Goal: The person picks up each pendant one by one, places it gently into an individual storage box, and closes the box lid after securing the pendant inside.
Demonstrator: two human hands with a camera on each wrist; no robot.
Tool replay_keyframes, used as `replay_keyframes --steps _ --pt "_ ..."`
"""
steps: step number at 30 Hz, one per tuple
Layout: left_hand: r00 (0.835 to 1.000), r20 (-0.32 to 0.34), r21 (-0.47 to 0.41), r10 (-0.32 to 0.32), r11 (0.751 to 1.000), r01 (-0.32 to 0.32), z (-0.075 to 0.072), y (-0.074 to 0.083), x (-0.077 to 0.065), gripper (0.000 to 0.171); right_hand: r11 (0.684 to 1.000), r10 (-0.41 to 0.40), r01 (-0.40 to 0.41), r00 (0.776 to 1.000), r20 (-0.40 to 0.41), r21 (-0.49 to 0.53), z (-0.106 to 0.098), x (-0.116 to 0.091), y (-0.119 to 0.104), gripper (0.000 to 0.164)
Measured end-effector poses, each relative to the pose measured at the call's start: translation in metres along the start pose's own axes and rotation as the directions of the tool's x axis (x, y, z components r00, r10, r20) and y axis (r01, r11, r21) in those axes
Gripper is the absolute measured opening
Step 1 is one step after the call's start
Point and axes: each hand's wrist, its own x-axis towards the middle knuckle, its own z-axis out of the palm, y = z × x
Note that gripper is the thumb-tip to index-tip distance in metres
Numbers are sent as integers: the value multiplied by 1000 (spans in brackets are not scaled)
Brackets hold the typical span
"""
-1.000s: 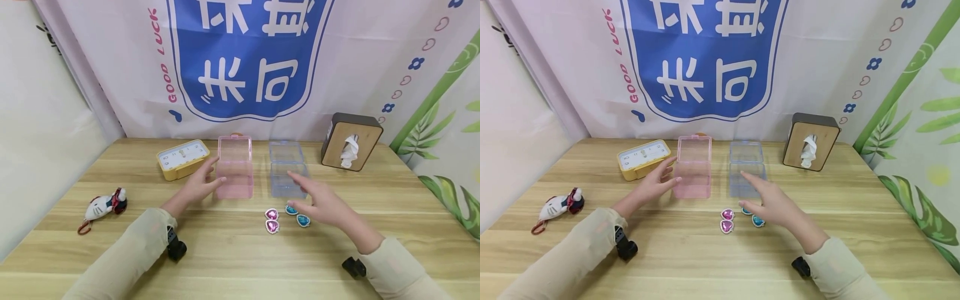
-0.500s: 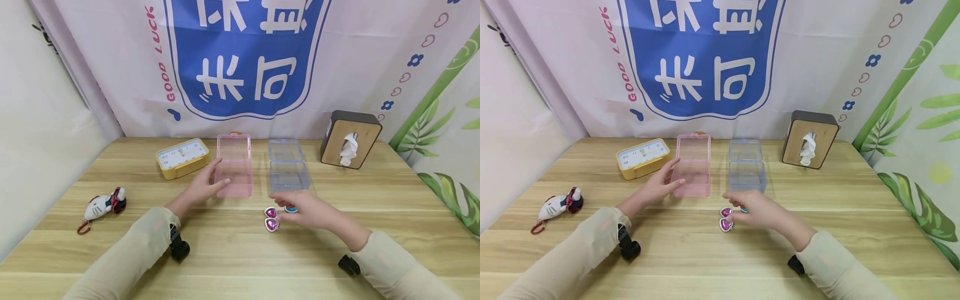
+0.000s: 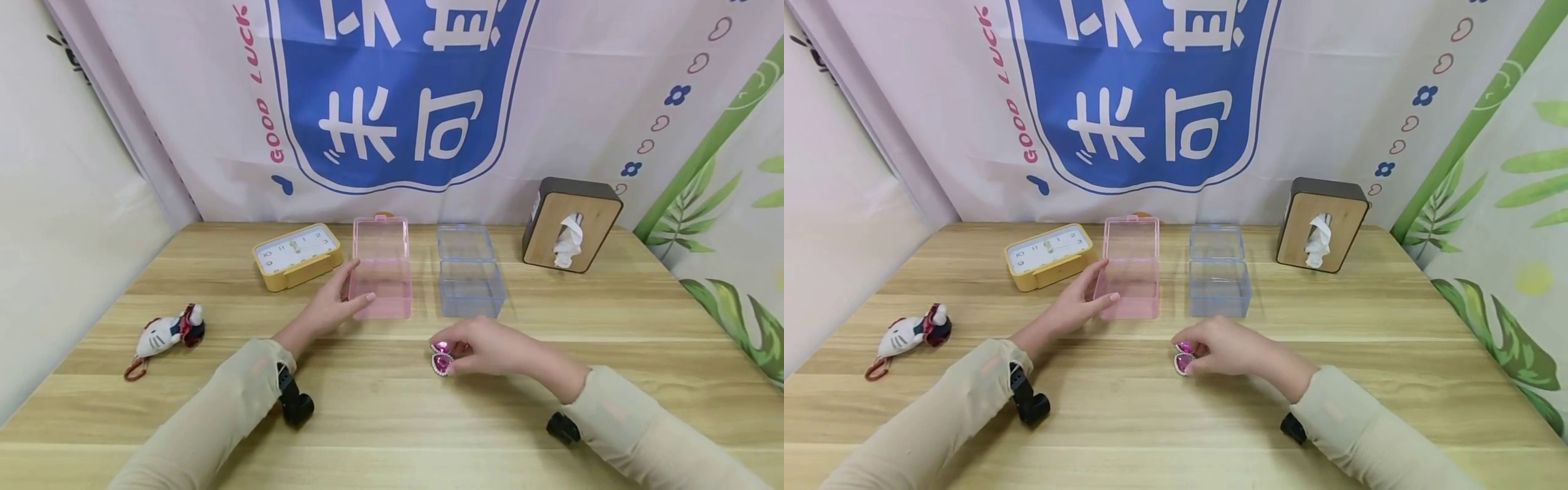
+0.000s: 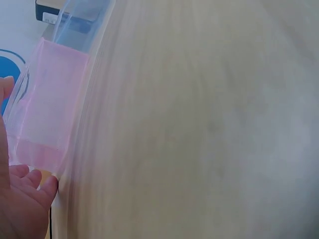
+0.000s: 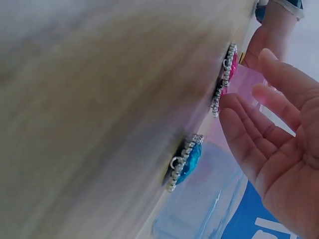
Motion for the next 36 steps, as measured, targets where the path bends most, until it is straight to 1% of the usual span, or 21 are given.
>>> replay_keyframes --steps 4,10,18,25,36 --pt "1000 3 -11 -17 1000 17 0 0 -1 83 999 -25 26 1000 15 -22 1 2 -1 34" --pt "1000 -2 -36 0 999 0 1 -1 0 83 995 -57 57 998 12 -83 2 5 0 32" --pt "1000 3 -119 18 993 -18 3 -3 2 83 986 -61 63 998 21 -152 3 8 -2 24" --pt "1000 10 -145 29 989 -27 3 -4 2 84 987 -20 22 1000 15 -162 4 10 -3 22" --pt "1000 12 -138 13 990 -11 3 -6 2 85 987 -41 38 999 -13 -156 8 12 -3 17"
